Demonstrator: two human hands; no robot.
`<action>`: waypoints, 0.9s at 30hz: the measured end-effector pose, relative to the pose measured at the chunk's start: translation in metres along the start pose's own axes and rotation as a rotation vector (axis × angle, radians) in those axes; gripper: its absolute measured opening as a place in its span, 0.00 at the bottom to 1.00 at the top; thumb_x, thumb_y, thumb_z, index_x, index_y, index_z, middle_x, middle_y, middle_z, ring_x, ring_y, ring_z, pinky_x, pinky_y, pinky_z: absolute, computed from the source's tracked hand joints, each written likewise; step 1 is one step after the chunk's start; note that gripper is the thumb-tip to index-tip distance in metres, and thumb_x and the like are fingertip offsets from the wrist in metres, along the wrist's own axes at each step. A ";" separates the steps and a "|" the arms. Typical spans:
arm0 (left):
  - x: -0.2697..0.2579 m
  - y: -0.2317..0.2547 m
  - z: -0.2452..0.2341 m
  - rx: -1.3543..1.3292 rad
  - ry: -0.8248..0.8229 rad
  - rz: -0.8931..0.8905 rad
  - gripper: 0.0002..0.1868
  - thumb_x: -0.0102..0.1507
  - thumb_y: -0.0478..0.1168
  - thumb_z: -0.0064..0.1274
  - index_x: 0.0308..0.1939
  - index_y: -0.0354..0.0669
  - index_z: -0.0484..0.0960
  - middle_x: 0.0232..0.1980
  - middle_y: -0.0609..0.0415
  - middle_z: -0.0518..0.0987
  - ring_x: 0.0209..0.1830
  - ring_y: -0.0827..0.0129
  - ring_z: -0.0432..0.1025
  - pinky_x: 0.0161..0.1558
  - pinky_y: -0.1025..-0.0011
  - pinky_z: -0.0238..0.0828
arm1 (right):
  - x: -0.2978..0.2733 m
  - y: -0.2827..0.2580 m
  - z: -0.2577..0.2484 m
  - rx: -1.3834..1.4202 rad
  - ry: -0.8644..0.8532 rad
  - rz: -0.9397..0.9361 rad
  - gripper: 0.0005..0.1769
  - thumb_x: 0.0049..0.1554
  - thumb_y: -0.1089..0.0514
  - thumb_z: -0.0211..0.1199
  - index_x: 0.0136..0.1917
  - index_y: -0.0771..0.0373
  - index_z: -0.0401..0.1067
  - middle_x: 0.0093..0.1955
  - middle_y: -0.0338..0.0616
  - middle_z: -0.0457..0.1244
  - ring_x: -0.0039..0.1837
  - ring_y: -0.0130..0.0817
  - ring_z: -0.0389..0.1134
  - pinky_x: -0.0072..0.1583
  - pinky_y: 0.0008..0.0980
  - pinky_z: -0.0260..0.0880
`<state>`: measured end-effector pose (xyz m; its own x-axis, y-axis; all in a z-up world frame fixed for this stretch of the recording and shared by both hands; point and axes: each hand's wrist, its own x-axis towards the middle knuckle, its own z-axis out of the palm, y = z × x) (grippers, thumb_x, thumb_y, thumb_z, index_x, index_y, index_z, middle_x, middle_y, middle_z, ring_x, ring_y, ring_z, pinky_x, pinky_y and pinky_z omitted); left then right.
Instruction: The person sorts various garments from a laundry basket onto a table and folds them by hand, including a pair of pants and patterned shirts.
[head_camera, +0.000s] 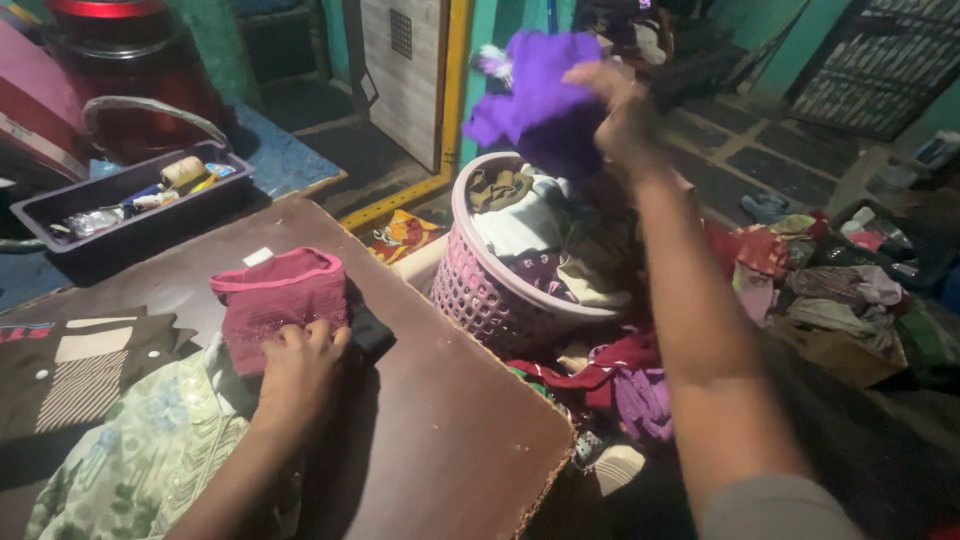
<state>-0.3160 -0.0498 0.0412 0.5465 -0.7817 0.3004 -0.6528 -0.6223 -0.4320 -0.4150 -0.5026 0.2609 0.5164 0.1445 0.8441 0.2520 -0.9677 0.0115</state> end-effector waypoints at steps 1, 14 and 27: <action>-0.001 0.000 -0.003 0.018 0.022 0.002 0.18 0.59 0.46 0.51 0.53 0.55 0.76 0.47 0.54 0.77 0.47 0.51 0.75 0.38 0.55 0.74 | -0.020 0.007 0.023 0.048 -0.001 0.034 0.35 0.46 0.83 0.42 0.59 0.65 0.77 0.62 0.53 0.70 0.70 0.48 0.70 0.74 0.41 0.66; -0.003 -0.014 -0.002 -0.128 -0.087 0.059 0.23 0.58 0.45 0.54 0.59 0.55 0.74 0.55 0.56 0.74 0.47 0.58 0.72 0.37 0.59 0.74 | -0.054 0.062 0.056 0.135 -0.447 0.441 0.28 0.62 0.34 0.59 0.67 0.53 0.75 0.67 0.44 0.69 0.68 0.39 0.72 0.69 0.35 0.70; 0.000 -0.049 -0.022 -0.585 -0.196 0.096 0.29 0.55 0.47 0.59 0.60 0.51 0.75 0.57 0.50 0.77 0.54 0.50 0.72 0.50 0.51 0.75 | -0.131 0.115 0.203 -0.252 -0.792 0.737 0.48 0.55 0.16 0.44 0.81 0.38 0.53 0.86 0.41 0.41 0.84 0.55 0.36 0.74 0.76 0.34</action>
<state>-0.2952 -0.0205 0.0812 0.5210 -0.8480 0.0974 -0.8527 -0.5119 0.1045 -0.2876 -0.5914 0.0430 0.8710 -0.4790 0.1092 -0.4588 -0.8725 -0.1679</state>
